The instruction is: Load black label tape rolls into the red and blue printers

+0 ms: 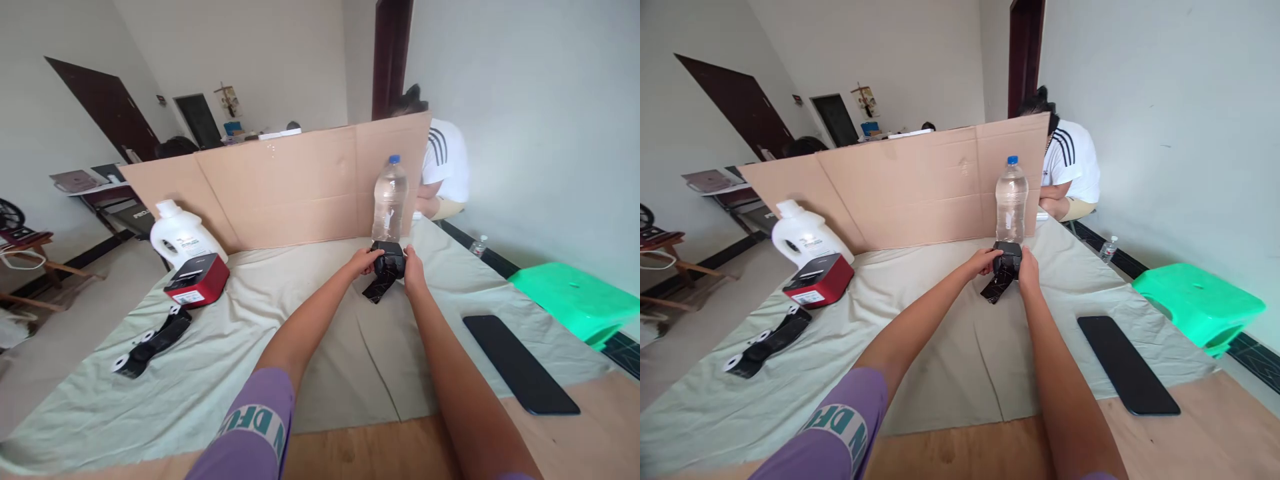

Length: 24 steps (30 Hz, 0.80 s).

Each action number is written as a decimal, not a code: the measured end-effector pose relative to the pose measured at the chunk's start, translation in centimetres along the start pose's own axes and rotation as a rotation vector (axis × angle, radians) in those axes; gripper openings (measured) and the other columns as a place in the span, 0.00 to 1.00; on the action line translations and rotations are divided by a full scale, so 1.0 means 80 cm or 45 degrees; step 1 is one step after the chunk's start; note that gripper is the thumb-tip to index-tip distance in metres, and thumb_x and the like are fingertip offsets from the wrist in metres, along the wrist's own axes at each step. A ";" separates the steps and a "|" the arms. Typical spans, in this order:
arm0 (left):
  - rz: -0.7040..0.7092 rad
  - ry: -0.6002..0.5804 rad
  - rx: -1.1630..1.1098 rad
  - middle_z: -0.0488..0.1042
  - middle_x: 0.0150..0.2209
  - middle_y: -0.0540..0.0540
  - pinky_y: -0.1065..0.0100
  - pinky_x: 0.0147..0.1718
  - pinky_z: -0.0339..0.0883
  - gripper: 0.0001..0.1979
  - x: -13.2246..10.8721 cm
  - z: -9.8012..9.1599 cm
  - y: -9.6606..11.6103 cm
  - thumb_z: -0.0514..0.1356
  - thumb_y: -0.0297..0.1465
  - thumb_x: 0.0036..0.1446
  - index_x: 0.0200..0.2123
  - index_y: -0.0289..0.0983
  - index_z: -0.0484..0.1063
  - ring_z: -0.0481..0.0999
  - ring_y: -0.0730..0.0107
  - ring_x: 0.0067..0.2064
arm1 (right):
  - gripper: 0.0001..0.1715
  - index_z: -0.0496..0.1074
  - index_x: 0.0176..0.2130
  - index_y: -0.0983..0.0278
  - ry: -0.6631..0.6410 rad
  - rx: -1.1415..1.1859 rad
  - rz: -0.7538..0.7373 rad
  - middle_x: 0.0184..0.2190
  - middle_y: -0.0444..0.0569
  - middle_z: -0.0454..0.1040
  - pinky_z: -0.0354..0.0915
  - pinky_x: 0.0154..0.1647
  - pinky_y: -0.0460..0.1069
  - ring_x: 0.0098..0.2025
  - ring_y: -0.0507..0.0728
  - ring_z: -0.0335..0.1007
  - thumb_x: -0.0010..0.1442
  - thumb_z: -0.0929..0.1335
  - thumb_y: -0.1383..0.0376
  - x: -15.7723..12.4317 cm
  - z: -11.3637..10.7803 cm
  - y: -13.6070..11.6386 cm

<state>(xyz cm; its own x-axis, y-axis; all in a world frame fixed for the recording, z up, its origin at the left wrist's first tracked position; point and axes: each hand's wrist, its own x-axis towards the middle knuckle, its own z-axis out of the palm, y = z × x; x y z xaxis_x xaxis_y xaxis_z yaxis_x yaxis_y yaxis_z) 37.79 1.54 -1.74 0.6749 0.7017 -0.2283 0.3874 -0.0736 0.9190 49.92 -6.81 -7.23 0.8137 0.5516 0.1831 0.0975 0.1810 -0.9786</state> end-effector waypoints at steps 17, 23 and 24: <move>-0.021 0.074 -0.299 0.63 0.19 0.54 0.72 0.21 0.51 0.30 0.064 0.059 -0.043 0.57 0.38 0.61 0.65 0.36 0.60 0.60 0.74 0.18 | 0.23 0.80 0.46 0.65 0.123 -0.307 -0.224 0.51 0.55 0.77 0.58 0.64 0.58 0.56 0.61 0.69 0.56 0.62 0.66 0.028 -0.058 0.040; 0.204 0.061 -0.577 0.67 0.25 0.54 0.74 0.22 0.52 0.35 0.027 0.047 -0.067 0.59 0.31 0.58 0.68 0.39 0.55 0.58 0.80 0.21 | 0.34 0.77 0.55 0.61 0.091 -1.156 -0.341 0.54 0.56 0.74 0.65 0.54 0.58 0.54 0.65 0.67 0.54 0.59 0.75 0.005 -0.052 0.017; 0.243 0.053 -0.681 0.67 0.26 0.54 0.75 0.21 0.52 0.36 0.018 0.043 -0.072 0.60 0.31 0.57 0.68 0.39 0.56 0.58 0.81 0.21 | 0.34 0.76 0.56 0.60 0.110 -1.214 -0.261 0.53 0.57 0.75 0.65 0.51 0.58 0.52 0.65 0.69 0.54 0.60 0.75 0.004 -0.049 0.014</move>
<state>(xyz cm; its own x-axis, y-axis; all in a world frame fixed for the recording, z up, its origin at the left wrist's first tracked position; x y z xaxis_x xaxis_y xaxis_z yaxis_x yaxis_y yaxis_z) 38.69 0.51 -8.43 0.6724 0.7392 -0.0390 -0.1184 0.1595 0.9801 52.53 -9.62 -8.60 0.7649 0.5143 0.3877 0.6329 -0.4887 -0.6005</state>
